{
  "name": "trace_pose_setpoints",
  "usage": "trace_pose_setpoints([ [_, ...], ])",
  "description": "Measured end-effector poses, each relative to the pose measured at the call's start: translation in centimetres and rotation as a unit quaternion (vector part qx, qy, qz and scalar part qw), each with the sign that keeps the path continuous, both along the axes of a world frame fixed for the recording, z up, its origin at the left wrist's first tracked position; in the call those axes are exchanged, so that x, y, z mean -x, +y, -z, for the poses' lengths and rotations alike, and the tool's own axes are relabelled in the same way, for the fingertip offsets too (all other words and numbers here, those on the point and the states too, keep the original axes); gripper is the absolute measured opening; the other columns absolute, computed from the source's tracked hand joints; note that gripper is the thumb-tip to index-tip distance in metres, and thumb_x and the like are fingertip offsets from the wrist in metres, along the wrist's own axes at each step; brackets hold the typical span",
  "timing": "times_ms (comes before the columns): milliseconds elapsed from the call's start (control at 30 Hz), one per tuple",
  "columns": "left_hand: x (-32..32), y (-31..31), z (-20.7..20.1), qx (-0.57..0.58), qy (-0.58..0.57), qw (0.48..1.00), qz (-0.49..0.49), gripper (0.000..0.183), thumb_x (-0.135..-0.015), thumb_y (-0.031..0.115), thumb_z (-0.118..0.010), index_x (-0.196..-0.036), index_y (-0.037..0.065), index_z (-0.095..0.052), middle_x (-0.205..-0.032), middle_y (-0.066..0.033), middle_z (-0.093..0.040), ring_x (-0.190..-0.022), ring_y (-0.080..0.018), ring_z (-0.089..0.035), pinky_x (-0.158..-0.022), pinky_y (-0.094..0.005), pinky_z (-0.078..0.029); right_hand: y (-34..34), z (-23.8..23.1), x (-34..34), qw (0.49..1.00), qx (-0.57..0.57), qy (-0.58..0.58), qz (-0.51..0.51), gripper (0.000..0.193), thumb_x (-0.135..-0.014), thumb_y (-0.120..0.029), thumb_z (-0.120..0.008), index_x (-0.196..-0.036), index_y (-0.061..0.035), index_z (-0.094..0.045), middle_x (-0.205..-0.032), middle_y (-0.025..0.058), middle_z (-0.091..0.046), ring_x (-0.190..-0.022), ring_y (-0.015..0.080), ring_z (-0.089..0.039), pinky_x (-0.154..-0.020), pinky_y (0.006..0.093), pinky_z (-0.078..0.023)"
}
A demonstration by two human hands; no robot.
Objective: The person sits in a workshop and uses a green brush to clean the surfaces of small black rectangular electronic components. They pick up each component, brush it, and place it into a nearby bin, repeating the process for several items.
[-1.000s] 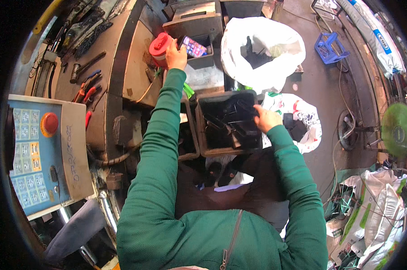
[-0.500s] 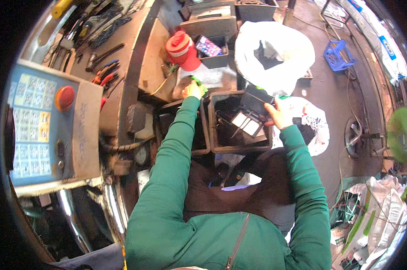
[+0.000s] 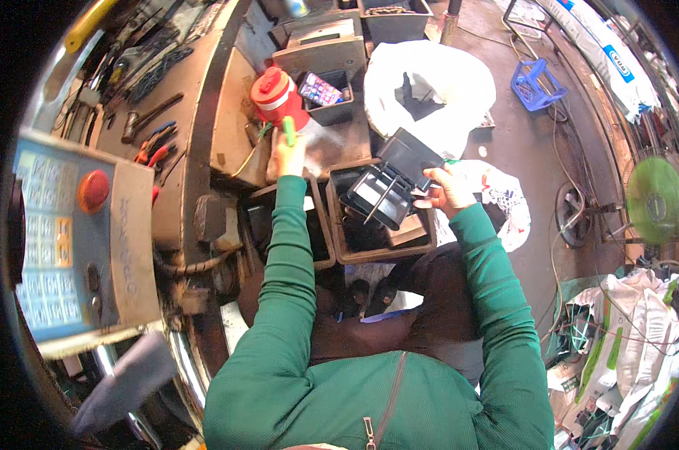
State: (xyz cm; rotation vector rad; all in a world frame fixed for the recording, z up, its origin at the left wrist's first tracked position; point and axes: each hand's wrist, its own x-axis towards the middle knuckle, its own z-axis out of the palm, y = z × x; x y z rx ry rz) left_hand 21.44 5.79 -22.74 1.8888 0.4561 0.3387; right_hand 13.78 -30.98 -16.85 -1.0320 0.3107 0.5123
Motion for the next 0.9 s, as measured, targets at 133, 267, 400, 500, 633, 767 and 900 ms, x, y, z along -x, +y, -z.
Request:
trace_pose_setpoints([
  [133,9.0,-8.6,-8.7,0.296,0.214,0.904,0.223,0.046,-0.089,0.047,-0.058,-0.117,0.01,-0.057,-0.09,-0.0014,-0.063,-0.048,-0.0051,-0.043,-0.04,-0.0201,-0.034,0.9,-0.5,2.4,0.998,-0.041,-0.024,0.032,0.03,-0.083,-0.017,-0.066,-0.107,-0.0088,-0.05,-0.102,0.0062,-0.055,-0.088,0.0337,-0.062,-0.075,0.0576,-0.055],
  [267,18.2,-10.5,-10.2,0.298,0.178,0.895,0.282,0.05,-0.077,0.023,-0.075,-0.12,0.008,-0.053,-0.089,0.0012,-0.059,-0.066,-0.0069,-0.053,-0.051,-0.0225,-0.041,0.0,-2.6,9.0,0.993,0.063,-0.073,-0.065,0.036,-0.083,-0.017,-0.064,-0.114,-0.008,-0.049,-0.095,0.0025,-0.056,-0.086,0.0186,-0.06,-0.067,0.0449,-0.058],
  [400,26.6,-11.0,-8.9,0.151,0.131,0.895,0.398,0.053,-0.071,0.024,-0.078,-0.116,0.004,-0.059,-0.101,-0.0031,-0.061,-0.087,-0.0124,-0.056,-0.079,-0.0283,-0.046,-2.5,-8.7,16.0,0.942,0.146,-0.052,-0.296,0.046,-0.078,-0.008,-0.07,-0.12,-0.0014,-0.054,-0.095,0.0051,-0.062,-0.072,0.0094,-0.059,-0.067,0.0283,-0.056],
  [500,31.0,-11.9,-11.0,0.021,0.152,0.854,0.497,0.052,-0.073,0.027,-0.076,-0.117,0.005,-0.059,-0.096,-0.0098,-0.066,-0.089,-0.0168,-0.061,-0.082,-0.0315,-0.047,-2.4,-10.5,20.5,0.909,0.099,-0.096,-0.392,0.036,-0.079,-0.007,-0.073,-0.113,-0.0013,-0.06,-0.094,0.0,-0.064,-0.085,0.0099,-0.058,-0.08,0.0255,-0.048],
  [633,34.3,-12.8,-13.0,0.003,0.165,0.893,0.419,0.053,-0.071,0.031,-0.074,-0.114,0.005,-0.058,-0.089,-0.0187,-0.066,-0.083,-0.0318,-0.066,-0.074,-0.0374,-0.05,-1.0,-8.7,27.0,0.966,0.156,-0.11,-0.177,0.029,-0.082,-0.009,-0.072,-0.107,0.0007,-0.061,-0.097,0.0029,-0.065,-0.089,0.0113,-0.057,-0.085,0.0273,-0.046],
  [767,36.1,-12.9,-13.1,-0.047,0.185,0.919,0.346,0.051,-0.073,0.032,-0.075,-0.113,0.006,-0.058,-0.089,-0.0147,-0.066,-0.082,-0.023,-0.066,-0.076,-0.0338,-0.049,-1.6,-7.1,29.9,0.986,0.009,0.132,0.102,0.04,-0.084,-0.022,-0.07,-0.116,-0.0016,-0.057,-0.105,0.0078,-0.064,-0.088,0.0177,-0.062,-0.084,0.0301,-0.048],
  [900,32.9,-12.0,-10.0,0.008,0.078,0.981,0.178,0.05,-0.073,0.035,-0.074,-0.107,0.002,-0.057,-0.094,-0.0223,-0.065,-0.088,-0.0381,-0.064,-0.075,-0.0399,-0.05,-3.3,-7.8,28.4,0.978,0.064,0.047,0.194,0.044,-0.087,-0.023,-0.067,-0.123,-0.0027,-0.053,-0.109,0.006,-0.063,-0.094,0.0168,-0.062,-0.084,0.033,-0.049],
])
